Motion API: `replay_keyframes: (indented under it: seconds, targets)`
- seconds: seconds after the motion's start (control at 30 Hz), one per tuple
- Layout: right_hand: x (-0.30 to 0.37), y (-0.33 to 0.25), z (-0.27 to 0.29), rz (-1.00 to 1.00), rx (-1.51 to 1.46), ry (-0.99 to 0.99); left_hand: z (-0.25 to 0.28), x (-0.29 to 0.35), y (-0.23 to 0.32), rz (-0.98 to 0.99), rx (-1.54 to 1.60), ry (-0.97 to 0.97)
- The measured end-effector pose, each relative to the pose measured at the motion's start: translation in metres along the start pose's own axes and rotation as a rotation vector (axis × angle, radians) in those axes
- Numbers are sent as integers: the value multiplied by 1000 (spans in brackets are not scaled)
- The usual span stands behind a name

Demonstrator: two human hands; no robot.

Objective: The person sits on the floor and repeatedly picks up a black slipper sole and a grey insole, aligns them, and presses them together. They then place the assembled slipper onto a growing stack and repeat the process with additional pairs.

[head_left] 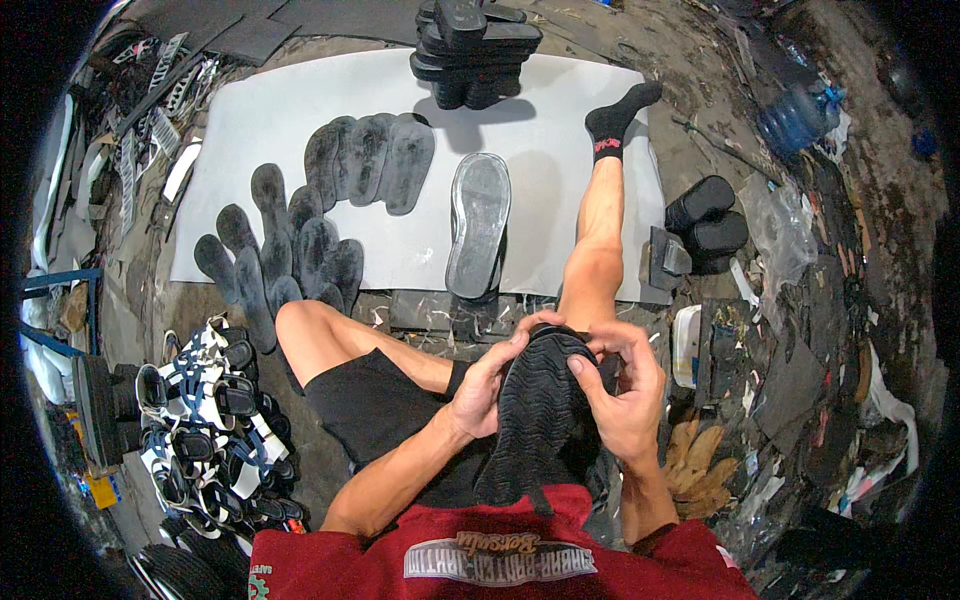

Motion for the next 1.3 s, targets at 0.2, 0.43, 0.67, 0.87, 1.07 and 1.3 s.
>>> replay_keyframes:
  seconds: [0.2, 0.43, 0.67, 0.87, 1.07, 1.3]
  targets:
    - [5, -10, 0, 207, 133, 87, -18, 5, 13, -9, -76, -18]
    - [10, -14, -5, 193, 120, 128, -17, 12, 15, -216, -408, -124]
    - [15, -17, -26, 320, 282, 341, -21, 18, 32, -252, -590, -35]
    - [6, -14, -52, -38, 64, 48, -65, 31, 62, -314, -1268, 275]
    - [-19, -27, -59, 261, -8, -78, -57, 26, 64, -844, -1360, 506]
    - [-17, -16, -85, 192, 174, -77, -48, 26, 64, -851, -1508, 569]
Point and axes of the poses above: each hand's wrist, its own x-axis away from the middle knuckle, its own z-axis out of the back of the hand, y = z × x, the point moved 2 cm from there along -x, towards the middle knuckle, and after that the axes turned 4 degrees about -z, right-handed, at the moved point
